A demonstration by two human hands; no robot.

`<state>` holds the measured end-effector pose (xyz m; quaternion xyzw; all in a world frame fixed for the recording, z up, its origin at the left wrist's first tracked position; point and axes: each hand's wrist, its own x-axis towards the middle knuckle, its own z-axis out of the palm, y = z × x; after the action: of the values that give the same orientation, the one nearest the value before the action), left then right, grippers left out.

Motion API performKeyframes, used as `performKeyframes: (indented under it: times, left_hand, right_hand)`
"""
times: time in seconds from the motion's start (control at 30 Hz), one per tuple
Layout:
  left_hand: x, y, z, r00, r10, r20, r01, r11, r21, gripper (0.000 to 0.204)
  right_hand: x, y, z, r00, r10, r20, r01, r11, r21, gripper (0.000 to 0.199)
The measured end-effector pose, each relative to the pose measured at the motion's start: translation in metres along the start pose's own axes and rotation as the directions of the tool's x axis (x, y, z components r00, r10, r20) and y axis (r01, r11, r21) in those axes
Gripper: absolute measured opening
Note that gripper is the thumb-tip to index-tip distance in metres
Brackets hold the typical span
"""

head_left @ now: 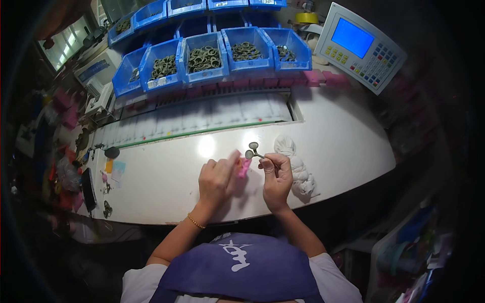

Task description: The person operates a control panel, opens rubber molds, applies powder inside them using a cloth pouch, places metal components into the molds, and closes and aligns them on the table.

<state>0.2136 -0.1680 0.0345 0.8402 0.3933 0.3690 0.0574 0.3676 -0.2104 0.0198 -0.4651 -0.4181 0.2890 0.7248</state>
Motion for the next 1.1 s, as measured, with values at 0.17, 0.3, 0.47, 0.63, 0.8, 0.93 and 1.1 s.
performKeyframes:
  times: [0.17,0.3,0.47,0.63,0.8,0.93,1.1]
  left_hand:
    - [0.005,0.021,-0.011,1.0,-0.008,0.029,0.018,0.93,-0.366,0.035]
    - [0.018,0.031,-0.027,0.855,-0.323,0.405,0.479,0.198,-0.855,0.028]
    - [0.023,0.032,-0.028,0.758,-0.411,0.507,0.5,-0.132,-0.856,0.022]
    - [0.022,0.037,-0.028,0.758,-0.492,0.429,0.427,-0.123,-0.896,0.012]
    - [0.018,0.045,-0.027,0.739,-0.525,0.423,0.408,-0.152,-0.9,0.008]
    - [0.012,0.046,-0.025,0.768,-0.511,0.386,0.356,-0.16,-0.921,0.01]
    - [0.01,0.044,-0.03,0.773,-0.486,0.409,0.348,-0.214,-0.913,0.009]
  right_hand:
    - [0.007,-0.01,0.008,0.959,-0.278,0.046,0.282,0.955,-0.093,0.016]
    - [0.0,-0.02,0.013,0.946,-0.31,0.093,0.32,0.94,-0.119,0.015]
    - [0.003,-0.03,0.013,0.902,-0.389,0.189,0.427,0.871,-0.242,0.019]
    - [0.011,-0.043,0.01,0.82,-0.476,0.317,0.57,0.725,-0.386,0.023]
    - [0.007,-0.044,0.011,0.765,-0.493,0.414,0.644,0.592,-0.485,0.012]
    - [-0.005,-0.053,0.01,0.911,-0.196,0.363,0.343,0.848,-0.404,0.009]
    - [-0.01,-0.051,0.006,0.917,0.088,0.388,0.0,0.975,-0.222,0.012]
